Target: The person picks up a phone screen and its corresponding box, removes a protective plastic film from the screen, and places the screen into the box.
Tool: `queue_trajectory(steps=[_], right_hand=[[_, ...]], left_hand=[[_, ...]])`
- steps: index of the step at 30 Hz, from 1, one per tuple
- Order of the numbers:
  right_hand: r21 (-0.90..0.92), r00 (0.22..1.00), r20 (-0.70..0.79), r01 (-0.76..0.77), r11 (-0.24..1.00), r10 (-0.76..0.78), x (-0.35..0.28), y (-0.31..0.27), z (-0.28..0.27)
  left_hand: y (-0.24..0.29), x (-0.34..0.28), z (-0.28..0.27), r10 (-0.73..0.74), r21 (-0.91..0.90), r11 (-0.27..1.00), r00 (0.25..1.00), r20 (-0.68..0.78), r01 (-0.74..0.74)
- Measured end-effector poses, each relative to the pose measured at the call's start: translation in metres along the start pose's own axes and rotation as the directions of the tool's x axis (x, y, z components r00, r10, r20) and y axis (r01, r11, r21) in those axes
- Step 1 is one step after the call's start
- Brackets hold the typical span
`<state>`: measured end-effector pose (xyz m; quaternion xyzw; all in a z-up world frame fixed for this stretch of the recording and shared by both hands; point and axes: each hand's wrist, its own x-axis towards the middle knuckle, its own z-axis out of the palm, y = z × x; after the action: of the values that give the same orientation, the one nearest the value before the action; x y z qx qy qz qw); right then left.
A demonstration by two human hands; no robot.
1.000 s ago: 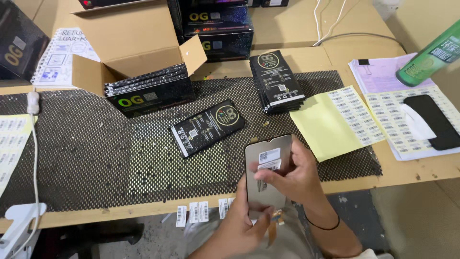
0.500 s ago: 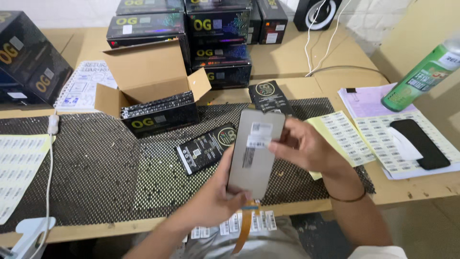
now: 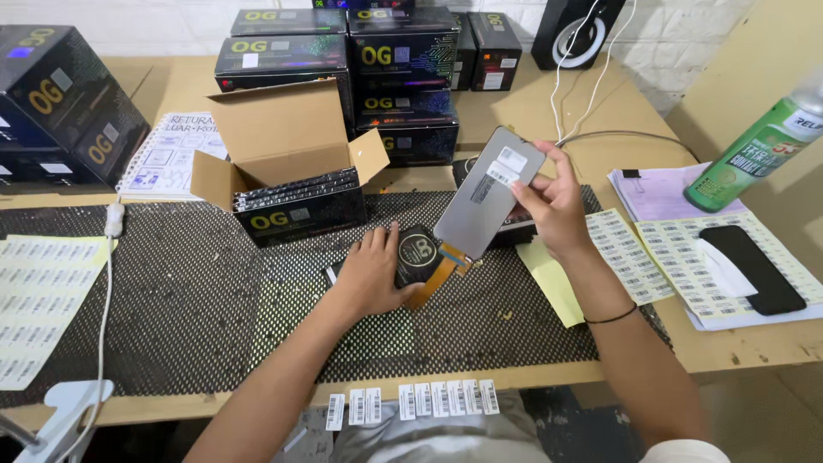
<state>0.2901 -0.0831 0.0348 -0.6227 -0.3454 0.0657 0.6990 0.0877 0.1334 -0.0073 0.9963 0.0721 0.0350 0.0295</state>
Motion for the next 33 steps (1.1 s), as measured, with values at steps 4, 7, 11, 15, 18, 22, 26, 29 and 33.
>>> queue_trajectory(steps=[4, 7, 11, 15, 18, 22, 26, 29, 33], right_hand=[[0.002, 0.992, -0.116, 0.047, 0.999, -0.046, -0.002, -0.002, -0.001], [0.113, 0.976, -0.208, 0.092, 0.989, -0.067, -0.004, 0.003, -0.002], [0.147, 0.956, -0.263, 0.171, 0.974, -0.128, -0.011, 0.001, 0.005], [0.177, 0.944, -0.289, 0.215, 0.960, -0.158, -0.018, 0.004, 0.006], [0.182, 0.941, -0.289, 0.238, 0.954, -0.179, -0.015, 0.012, 0.001], [0.198, 0.943, -0.273, 0.249, 0.948, -0.190, -0.019, 0.017, 0.003], [0.121, 0.925, -0.274, 0.305, 0.945, -0.264, -0.012, 0.041, -0.011], [0.094, 0.917, -0.281, 0.319, 0.943, -0.282, -0.014, 0.042, -0.011], [0.082, 0.903, -0.312, 0.335, 0.939, -0.295, -0.018, 0.028, 0.003]], left_hand=[[0.006, -0.001, -0.008, 0.001, -0.057, 0.998, 0.999, -0.041, -0.003], [0.014, -0.011, -0.022, -0.016, -0.348, 0.934, 0.967, -0.253, -0.076], [0.019, -0.013, -0.024, 0.037, -0.236, 0.942, 0.771, -0.636, -0.240], [0.022, -0.014, -0.020, 0.085, -0.106, 0.962, 0.642, -0.762, -0.253], [0.021, -0.009, -0.018, 0.071, -0.082, 0.970, 0.591, -0.804, -0.229], [0.019, -0.009, -0.012, 0.082, -0.034, 0.980, 0.552, -0.830, -0.197], [0.014, -0.009, -0.005, 0.117, 0.028, 0.987, 0.581, -0.806, -0.161], [0.017, -0.010, -0.006, 0.111, -0.002, 0.983, 0.593, -0.798, -0.186], [0.024, -0.012, -0.020, 0.083, -0.056, 0.972, 0.561, -0.823, -0.226]])
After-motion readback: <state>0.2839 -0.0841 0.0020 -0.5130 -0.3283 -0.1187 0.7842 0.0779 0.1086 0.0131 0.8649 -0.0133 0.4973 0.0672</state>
